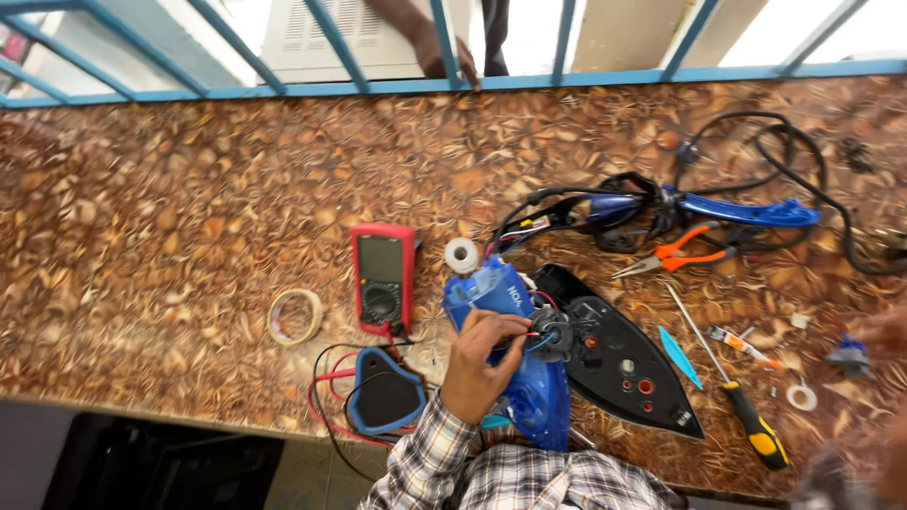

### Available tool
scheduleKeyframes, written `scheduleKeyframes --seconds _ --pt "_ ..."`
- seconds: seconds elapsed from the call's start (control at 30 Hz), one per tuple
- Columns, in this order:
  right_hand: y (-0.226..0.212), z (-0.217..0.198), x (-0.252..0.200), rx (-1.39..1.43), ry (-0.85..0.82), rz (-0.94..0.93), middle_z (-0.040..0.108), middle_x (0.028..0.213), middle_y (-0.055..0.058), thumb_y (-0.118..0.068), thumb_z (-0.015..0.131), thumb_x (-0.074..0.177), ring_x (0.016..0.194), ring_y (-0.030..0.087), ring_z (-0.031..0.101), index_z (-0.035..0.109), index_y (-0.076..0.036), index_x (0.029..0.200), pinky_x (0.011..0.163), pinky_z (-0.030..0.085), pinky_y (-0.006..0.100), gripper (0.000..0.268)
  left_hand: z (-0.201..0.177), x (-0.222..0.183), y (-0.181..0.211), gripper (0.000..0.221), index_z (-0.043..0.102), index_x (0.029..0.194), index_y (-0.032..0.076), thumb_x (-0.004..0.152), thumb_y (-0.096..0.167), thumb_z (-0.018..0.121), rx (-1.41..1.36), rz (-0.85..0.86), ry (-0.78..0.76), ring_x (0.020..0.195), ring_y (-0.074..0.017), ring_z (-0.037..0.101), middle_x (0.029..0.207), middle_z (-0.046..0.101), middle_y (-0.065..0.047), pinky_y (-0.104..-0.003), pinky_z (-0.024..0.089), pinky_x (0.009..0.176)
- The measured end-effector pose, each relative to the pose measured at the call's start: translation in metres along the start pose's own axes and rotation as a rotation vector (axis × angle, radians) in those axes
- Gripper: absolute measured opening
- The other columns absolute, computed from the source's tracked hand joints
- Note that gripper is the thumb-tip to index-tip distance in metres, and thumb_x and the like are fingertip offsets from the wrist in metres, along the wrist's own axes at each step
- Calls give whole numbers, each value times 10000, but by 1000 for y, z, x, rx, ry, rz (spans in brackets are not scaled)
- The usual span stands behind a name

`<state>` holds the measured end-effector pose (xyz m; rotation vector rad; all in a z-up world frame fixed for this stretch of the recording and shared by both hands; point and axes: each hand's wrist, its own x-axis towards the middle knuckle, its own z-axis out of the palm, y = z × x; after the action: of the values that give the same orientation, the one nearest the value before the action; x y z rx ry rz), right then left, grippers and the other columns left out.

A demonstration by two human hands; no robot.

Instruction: The person repairs an electric iron by dismantling the blue plastic housing and using a soldering iron and wire to work on the internal electrical components.

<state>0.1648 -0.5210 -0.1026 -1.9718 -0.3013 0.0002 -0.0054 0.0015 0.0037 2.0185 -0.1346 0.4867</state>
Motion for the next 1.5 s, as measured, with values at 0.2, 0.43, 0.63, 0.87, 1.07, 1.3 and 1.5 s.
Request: scheduleKeyframes --seconds 0.2,0.43,0.63,0.87,1.07,1.3,1.5 --pt "-213 233 -38 -356 -291 -216 599 1435 111 -406 774 805 1357 268 521 516 -126 1493 1206 368 452 786 2 -7 -7 53 687 1021 54 982 87 671 17 -26 -14 998 -256 630 1085 758 -82 -396 506 914" --pt "-206 278 -25 -416 -352 -395 611 1439 -10 -318 794 839 1359 200 526 398 -157 1578 1085 311 391 853 1 -9 -6 39 659 1021 51 1005 83 643 7 -29 -8 998 -264 617 1098 745 -96 -394 499 906" --pt "-206 278 -28 -428 -367 -342 611 1414 2 -329 770 868 1319 209 537 413 -182 1577 1037 341 381 807 0 -8 -5 72 665 1035 47 1019 103 624 4 -22 -34 1018 -280 604 1102 738 -92 -402 517 891" --pt "-205 282 -34 -416 -373 -356 592 1443 27 -328 739 906 1330 233 530 416 -175 1561 1055 355 422 746 2 -6 -4 71 688 1030 54 1003 104 645 63 3 -11 987 -267 603 1031 713 -96 -387 508 865" --pt "-205 284 -36 -394 -365 -357 598 1419 26 -311 758 908 1301 235 527 387 -163 1581 1028 364 416 782 0 -2 -5 84 708 1038 51 1011 91 640 81 46 -34 925 -271 592 971 691 -96 -390 499 808" --pt "-209 282 -38 -355 -369 -357 580 1468 49 -323 708 951 1324 237 517 390 -147 1580 1039 360 414 726 1 0 -2 111 719 1021 56 1019 98 616 62 60 -3 882 -247 594 965 706 -71 -374 468 840" --pt "-221 283 -42 -264 -278 -317 567 1423 80 -286 733 927 1331 243 546 511 -137 1474 1109 416 440 608 -4 6 9 82 656 1005 23 1013 65 586 25 10 -51 815 -234 634 914 636 -105 -337 531 726"
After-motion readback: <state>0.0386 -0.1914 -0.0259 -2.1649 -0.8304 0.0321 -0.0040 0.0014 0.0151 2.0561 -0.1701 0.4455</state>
